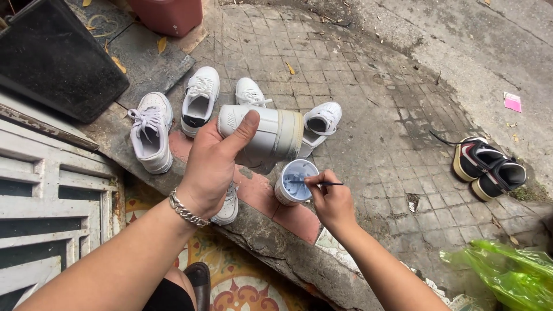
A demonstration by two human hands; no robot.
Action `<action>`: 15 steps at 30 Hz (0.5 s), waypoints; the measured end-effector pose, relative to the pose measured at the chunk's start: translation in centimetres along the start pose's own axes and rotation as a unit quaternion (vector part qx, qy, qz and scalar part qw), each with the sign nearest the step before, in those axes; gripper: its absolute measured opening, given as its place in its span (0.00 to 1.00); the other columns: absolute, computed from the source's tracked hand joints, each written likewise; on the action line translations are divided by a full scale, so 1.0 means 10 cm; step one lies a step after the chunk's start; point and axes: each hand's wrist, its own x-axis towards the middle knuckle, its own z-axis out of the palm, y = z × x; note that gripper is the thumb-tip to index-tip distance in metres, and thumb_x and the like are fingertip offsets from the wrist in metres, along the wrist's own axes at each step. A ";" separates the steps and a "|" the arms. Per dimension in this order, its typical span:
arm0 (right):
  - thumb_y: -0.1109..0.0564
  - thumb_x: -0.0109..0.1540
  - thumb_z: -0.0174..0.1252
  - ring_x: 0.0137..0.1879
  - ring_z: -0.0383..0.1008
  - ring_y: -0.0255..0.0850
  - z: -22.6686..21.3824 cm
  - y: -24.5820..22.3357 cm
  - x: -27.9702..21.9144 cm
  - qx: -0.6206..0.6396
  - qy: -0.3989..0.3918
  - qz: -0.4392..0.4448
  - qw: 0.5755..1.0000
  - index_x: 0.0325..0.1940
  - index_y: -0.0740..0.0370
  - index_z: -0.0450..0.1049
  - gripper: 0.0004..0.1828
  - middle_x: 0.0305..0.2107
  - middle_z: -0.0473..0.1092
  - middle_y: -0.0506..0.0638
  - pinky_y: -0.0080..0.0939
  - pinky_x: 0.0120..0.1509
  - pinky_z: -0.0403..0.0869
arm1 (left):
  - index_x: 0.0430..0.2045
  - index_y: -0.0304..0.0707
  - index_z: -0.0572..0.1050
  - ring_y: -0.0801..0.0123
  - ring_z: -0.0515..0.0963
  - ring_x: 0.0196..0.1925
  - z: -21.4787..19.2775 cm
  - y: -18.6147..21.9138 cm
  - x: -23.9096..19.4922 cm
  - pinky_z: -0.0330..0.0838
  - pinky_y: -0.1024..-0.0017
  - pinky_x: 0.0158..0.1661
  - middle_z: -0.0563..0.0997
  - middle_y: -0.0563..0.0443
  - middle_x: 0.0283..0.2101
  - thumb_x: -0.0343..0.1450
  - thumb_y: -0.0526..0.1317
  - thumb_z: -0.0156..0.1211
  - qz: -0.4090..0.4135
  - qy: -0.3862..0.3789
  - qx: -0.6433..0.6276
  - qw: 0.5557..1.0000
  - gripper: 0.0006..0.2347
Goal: Painting the soles of white sneakers with white paint to restore their appearance.
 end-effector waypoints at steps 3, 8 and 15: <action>0.51 0.73 0.77 0.46 0.94 0.42 -0.10 -0.09 0.01 -0.019 -0.022 0.041 0.999 0.48 0.50 0.86 0.06 0.45 0.93 0.46 0.46 0.48 0.88 | 0.50 0.36 0.89 0.66 0.92 0.48 -0.03 -0.02 0.04 0.91 0.64 0.53 0.96 0.47 0.48 0.78 0.46 0.76 0.002 0.018 0.018 1.000 0.13; 0.57 0.75 0.74 0.56 0.96 0.47 -0.45 -0.09 0.04 0.106 0.031 0.128 0.986 0.50 0.57 0.80 0.08 0.44 0.90 0.57 0.44 0.61 0.91 | 0.41 0.43 0.87 0.76 0.86 0.45 0.00 -0.04 0.10 0.86 0.73 0.50 0.90 0.59 0.42 0.75 0.51 0.82 0.028 0.029 0.116 0.992 0.14; 0.64 0.81 0.65 0.44 0.88 0.54 -1.37 -0.27 0.00 0.437 0.201 0.204 0.853 0.60 0.58 0.67 0.11 0.48 0.86 0.71 0.47 0.53 0.88 | 0.46 0.41 0.92 0.75 0.90 0.49 0.06 -0.11 0.19 0.87 0.73 0.54 0.95 0.57 0.45 0.73 0.47 0.83 0.048 0.019 0.167 0.985 0.14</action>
